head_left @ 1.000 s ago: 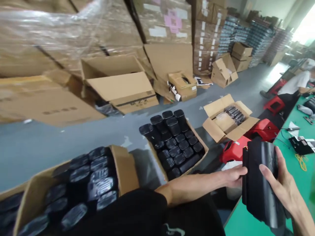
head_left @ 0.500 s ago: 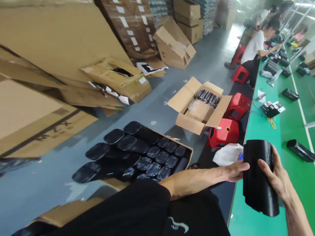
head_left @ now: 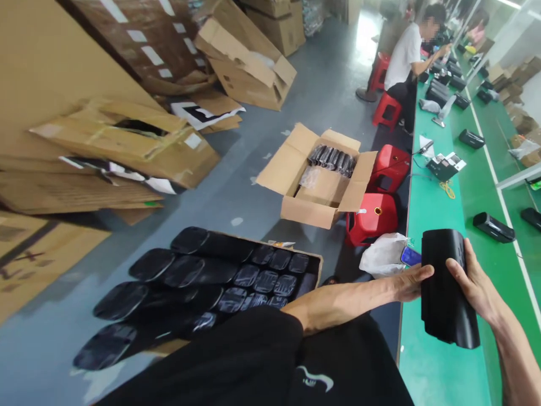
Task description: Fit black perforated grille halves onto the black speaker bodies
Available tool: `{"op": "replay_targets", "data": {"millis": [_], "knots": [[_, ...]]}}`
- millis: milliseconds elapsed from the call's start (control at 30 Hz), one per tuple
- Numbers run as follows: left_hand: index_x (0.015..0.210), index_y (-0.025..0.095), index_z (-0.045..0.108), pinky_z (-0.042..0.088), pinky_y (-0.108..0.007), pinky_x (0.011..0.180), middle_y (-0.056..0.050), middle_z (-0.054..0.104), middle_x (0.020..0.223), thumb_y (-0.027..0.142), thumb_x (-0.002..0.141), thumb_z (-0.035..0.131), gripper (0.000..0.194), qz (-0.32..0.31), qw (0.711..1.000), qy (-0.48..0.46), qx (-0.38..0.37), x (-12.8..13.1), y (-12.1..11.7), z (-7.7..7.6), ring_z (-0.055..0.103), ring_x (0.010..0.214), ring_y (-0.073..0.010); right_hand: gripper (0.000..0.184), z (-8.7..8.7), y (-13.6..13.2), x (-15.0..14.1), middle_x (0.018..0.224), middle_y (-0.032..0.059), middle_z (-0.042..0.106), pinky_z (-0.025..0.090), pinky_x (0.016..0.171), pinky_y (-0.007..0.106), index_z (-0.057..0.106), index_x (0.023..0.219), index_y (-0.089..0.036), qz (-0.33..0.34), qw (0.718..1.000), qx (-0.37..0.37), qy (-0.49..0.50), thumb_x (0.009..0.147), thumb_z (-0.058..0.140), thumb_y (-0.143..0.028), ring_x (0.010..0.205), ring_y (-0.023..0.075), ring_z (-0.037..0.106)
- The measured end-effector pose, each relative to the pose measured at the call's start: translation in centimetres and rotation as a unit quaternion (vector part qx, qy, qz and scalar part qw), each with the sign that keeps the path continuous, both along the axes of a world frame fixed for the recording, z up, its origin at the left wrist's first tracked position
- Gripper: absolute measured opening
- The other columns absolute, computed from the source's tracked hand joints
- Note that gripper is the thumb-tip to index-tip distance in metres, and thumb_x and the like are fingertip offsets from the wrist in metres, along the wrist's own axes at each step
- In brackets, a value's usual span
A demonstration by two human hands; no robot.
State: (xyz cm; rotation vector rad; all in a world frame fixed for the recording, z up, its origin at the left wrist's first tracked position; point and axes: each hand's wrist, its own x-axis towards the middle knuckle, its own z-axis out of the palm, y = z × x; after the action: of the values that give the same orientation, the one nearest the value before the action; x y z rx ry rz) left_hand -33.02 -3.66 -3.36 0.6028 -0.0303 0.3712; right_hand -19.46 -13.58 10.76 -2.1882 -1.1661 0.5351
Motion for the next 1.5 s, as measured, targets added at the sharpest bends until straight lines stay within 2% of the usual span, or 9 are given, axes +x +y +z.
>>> {"op": "replay_targets", "data": {"millis": [300,467,633,767,933,1067,1233,1400,1500], "knots": [[0.091,0.017,0.071,0.051,-0.049,0.099,-0.013,0.079,0.107,0.047,0.083,0.084,0.033,0.087,0.992,0.096,0.007,2.8,-1.3,4.6,0.068,0.125,-0.0432,0.135,-7.8,-8.4,-7.5,0.167,0.0257,0.028,0.038,0.120,0.071,0.018,0.170,-0.020,-0.224,0.932,0.272,-0.090,0.070,0.084,-0.081,0.150,0.0506,0.042],[0.101,0.019,0.071,0.053,-0.050,0.101,-0.013,0.077,0.114,0.053,0.078,0.088,0.045,0.059,0.991,0.123,0.012,3.7,-5.0,5.0,0.068,0.126,-0.0421,0.137,-7.9,-10.5,-9.4,0.162,0.0261,0.033,0.037,0.120,0.072,0.027,0.167,-0.016,-0.290,0.914,0.259,-0.118,0.063,0.087,-0.083,0.149,0.0523,0.038],[0.123,0.015,0.071,0.052,-0.055,0.105,-0.017,0.072,0.130,0.048,0.077,0.090,0.060,0.034,0.990,0.129,0.045,3.6,-7.9,4.7,0.064,0.129,-0.0443,0.107,-7.3,-12.8,-10.9,0.143,0.0217,0.051,0.038,0.118,0.067,0.048,0.152,-0.015,-0.360,0.883,0.273,-0.127,0.075,0.078,-0.082,0.136,0.0458,0.050],[0.136,0.013,0.068,0.054,-0.054,0.098,-0.016,0.071,0.130,0.042,0.083,0.083,0.062,-0.052,0.970,0.196,0.132,3.6,-5.4,5.7,0.062,0.129,-0.0454,0.102,-5.9,-16.2,-11.0,0.142,0.0174,0.053,0.043,0.114,0.060,0.052,0.149,-0.018,-0.391,0.877,0.271,-0.066,0.072,0.081,-0.080,0.132,0.0422,0.054],[0.153,0.016,0.060,0.046,-0.049,0.114,-0.017,0.056,0.159,0.019,0.077,0.083,0.080,-0.095,0.945,0.076,0.304,4.2,0.8,11.3,0.049,0.149,-0.0388,0.099,-5.5,-21.0,-10.6,0.139,0.0129,0.060,0.049,0.102,0.052,0.058,0.144,-0.023,-0.378,0.896,0.233,0.006,0.066,0.087,-0.076,0.123,0.0398,0.059],[0.148,0.022,0.067,0.045,-0.048,0.117,-0.012,0.063,0.152,0.014,0.062,0.092,0.090,-0.187,0.906,0.032,0.378,4.2,1.5,14.0,0.055,0.144,-0.0390,0.097,-6.2,-22.3,-10.0,0.139,0.0120,0.061,0.052,0.097,0.051,0.064,0.137,-0.023,-0.364,0.906,0.218,0.008,0.059,0.089,-0.076,0.122,0.0406,0.059],[0.144,0.019,0.070,0.035,-0.049,0.122,-0.010,0.061,0.155,0.021,0.067,0.087,0.080,-0.102,0.938,0.052,0.327,2.4,-0.3,11.6,0.048,0.149,-0.0429,0.096,-5.7,-23.2,-10.1,0.143,0.0124,0.062,0.051,0.104,0.055,0.059,0.147,-0.028,-0.337,0.913,0.228,0.043,0.067,0.089,-0.070,0.131,0.0423,0.058],[0.142,0.026,0.069,0.049,-0.046,0.109,-0.009,0.075,0.135,0.041,0.070,0.084,0.075,-0.145,0.982,0.109,0.049,-0.5,-4.8,5.8,0.067,0.128,-0.0380,0.137,-9.5,-20.8,-13.7,0.175,0.0186,0.032,0.049,0.109,0.066,0.003,0.175,-0.035,-0.335,0.862,0.371,0.087,0.071,0.079,-0.083,0.147,0.0472,0.049],[0.133,0.020,0.073,0.054,-0.047,0.101,-0.015,0.076,0.131,0.067,0.079,0.072,0.072,-0.257,0.956,0.139,0.012,-2.6,-7.5,2.7,0.069,0.124,-0.0389,0.135,-12.3,-17.6,-15.4,0.157,0.0212,0.054,0.043,0.113,0.074,0.027,0.171,-0.025,-0.372,0.889,0.267,0.024,0.063,0.082,-0.085,0.144,0.0524,0.049]]}}
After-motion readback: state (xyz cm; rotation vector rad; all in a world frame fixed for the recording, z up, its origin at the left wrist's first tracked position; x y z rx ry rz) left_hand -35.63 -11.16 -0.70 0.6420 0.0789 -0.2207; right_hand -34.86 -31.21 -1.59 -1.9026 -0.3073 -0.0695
